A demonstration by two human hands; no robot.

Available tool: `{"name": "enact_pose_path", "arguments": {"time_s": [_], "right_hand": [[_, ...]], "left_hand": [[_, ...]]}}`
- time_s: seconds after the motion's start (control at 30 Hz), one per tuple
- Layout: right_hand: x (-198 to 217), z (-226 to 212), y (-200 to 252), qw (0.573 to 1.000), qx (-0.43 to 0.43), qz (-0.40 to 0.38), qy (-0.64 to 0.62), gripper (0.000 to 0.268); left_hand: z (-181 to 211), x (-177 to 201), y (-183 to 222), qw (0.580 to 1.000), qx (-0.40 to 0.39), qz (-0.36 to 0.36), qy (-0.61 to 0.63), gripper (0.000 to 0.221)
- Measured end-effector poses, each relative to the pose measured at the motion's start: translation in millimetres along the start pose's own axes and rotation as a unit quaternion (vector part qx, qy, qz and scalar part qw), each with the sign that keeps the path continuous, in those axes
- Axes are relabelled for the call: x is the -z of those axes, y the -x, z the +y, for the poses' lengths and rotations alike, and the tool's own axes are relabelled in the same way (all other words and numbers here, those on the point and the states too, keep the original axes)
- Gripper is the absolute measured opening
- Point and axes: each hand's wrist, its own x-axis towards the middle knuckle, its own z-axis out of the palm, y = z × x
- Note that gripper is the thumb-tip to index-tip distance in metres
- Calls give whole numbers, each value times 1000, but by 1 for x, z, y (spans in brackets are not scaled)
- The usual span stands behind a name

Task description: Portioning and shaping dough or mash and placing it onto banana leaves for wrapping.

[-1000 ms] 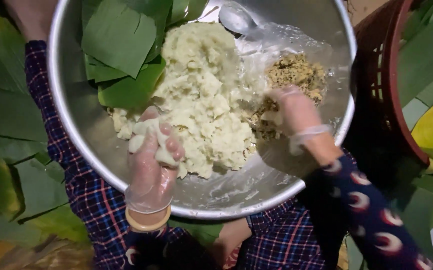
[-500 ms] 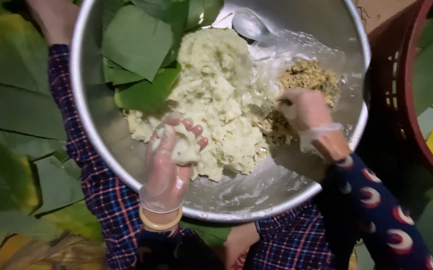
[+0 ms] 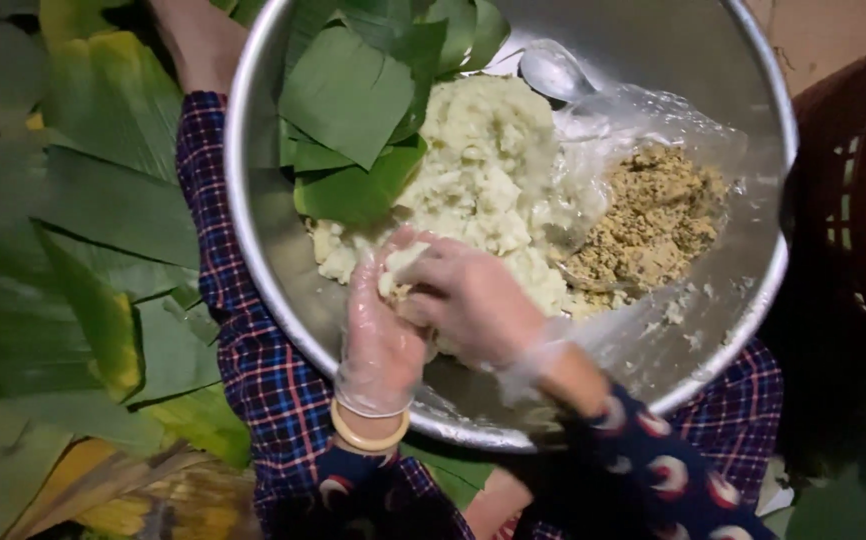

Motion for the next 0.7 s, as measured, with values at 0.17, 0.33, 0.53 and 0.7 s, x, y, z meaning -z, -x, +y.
{"name": "enact_pose_path", "arguments": {"time_s": [0.17, 0.33, 0.53, 0.7], "right_hand": [[-5, 16, 12, 1000, 7, 17, 17, 22], [-16, 10, 6, 995, -23, 75, -59, 31], [-33, 0, 12, 972, -40, 97, -209, 84], [-43, -23, 18, 955, -5, 143, -261, 41]], "left_hand": [[-4, 2, 1, 997, 15, -59, 46, 51], [-12, 23, -14, 986, -123, -111, -23, 38], [-15, 18, -22, 962, -113, -234, 83, 48], [-16, 22, -26, 962, -121, -233, 76, 47]]}}
